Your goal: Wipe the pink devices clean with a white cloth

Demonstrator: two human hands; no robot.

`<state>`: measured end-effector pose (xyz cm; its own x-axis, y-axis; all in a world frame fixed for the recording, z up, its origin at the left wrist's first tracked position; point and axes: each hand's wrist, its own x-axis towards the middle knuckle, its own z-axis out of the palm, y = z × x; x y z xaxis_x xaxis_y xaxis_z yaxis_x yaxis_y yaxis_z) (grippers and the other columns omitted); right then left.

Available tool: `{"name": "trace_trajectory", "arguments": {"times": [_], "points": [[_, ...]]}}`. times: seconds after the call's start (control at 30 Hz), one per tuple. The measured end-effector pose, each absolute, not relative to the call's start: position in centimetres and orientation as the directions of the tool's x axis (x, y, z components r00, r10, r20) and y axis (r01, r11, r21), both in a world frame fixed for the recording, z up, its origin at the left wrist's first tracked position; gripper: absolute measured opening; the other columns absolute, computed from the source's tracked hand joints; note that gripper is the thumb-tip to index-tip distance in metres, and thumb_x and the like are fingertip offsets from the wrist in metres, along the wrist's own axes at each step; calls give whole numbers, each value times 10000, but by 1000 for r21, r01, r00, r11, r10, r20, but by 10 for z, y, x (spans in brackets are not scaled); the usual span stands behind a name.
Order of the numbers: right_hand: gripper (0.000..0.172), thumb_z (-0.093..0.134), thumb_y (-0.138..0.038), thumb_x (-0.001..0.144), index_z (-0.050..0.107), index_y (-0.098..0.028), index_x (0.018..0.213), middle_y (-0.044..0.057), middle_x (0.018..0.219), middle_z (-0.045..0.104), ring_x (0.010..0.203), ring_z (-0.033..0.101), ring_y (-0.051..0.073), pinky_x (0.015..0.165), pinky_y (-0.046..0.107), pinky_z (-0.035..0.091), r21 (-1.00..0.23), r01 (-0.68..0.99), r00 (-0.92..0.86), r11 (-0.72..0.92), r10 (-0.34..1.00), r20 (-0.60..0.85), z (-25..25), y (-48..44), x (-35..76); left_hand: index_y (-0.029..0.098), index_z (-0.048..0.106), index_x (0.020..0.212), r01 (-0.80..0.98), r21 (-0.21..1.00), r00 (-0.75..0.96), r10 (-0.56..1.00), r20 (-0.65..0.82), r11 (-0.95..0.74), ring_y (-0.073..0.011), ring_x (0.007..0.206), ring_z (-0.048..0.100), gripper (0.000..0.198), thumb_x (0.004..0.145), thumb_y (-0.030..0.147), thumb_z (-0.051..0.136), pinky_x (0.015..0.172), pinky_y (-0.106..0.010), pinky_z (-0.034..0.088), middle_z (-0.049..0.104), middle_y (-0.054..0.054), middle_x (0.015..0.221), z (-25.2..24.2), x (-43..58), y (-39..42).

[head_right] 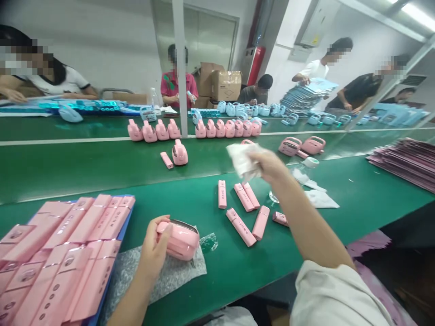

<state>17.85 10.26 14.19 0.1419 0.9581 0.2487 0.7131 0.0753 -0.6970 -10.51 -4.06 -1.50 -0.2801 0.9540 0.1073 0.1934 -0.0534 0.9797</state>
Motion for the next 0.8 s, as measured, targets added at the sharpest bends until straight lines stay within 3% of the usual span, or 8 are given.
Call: {"name": "trace_trajectory", "arguments": {"times": [0.1,0.17,0.27,0.33,0.5,0.6,0.7,0.8], "points": [[491,274,-167,965,338,47,1402,305,1404,447,1262,515,267,952,393,428,-679,734,425,12,772,473,171,74,247,213,610,1023,250,965,-301,941,155,-79,-250,1076,568,412,814,565,560,1004,-409,429,599,-82,1102,-12,-105,-39],[454,322,-164,960,409,19,1367,302,1369,477,1310,455,289,1003,415,343,-549,826,508,-127,589,628,175,64,280,214,634,1018,314,941,-316,921,228,-126,-255,1083,565,402,833,555,529,1009,-420,427,601,-86,1098,-6,-102,-39],[317,454,-165,922,611,-66,1179,260,1184,626,1182,542,303,915,382,366,-320,920,382,-227,705,598,155,63,307,209,667,1006,436,870,-292,879,377,-228,-260,1129,549,386,892,510,453,1033,-436,408,595,-104,1122,3,-93,-42],[244,523,-146,880,664,-120,1078,219,1190,643,1169,543,269,907,330,369,-288,946,286,-150,804,521,135,66,314,211,676,1021,505,821,-251,865,435,-267,-258,1171,533,387,933,463,396,1060,-449,383,586,-110,1165,7,-89,-45],[298,531,-149,862,608,-95,1144,228,1264,595,1201,501,229,1000,281,325,-377,925,282,-54,764,581,104,80,326,211,660,1011,614,752,-169,891,421,-239,-285,1226,497,397,936,455,356,1098,-518,332,569,-123,1202,15,-85,-51],[297,580,-166,815,603,-98,1103,222,1175,629,1107,550,245,958,301,377,-485,874,359,-26,707,609,95,93,335,183,601,980,670,730,-198,913,356,-139,-361,1289,424,453,779,587,562,1077,-579,344,491,-165,1265,19,-78,-55],[296,596,-168,774,585,-130,1067,184,1073,661,977,596,244,889,336,438,-610,792,465,30,618,634,84,106,346,175,534,977,731,681,-229,920,318,-54,-412,1333,356,591,598,584,731,1057,-605,360,407,-198,1319,21,-70,-55],[302,588,-157,742,569,-139,1043,194,1053,654,934,617,262,869,390,469,-717,684,594,137,467,655,73,114,361,183,508,940,757,649,-202,917,344,-76,-396,1267,431,527,599,510,740,1048,-598,375,453,-184,1243,23,-69,-53]]}}
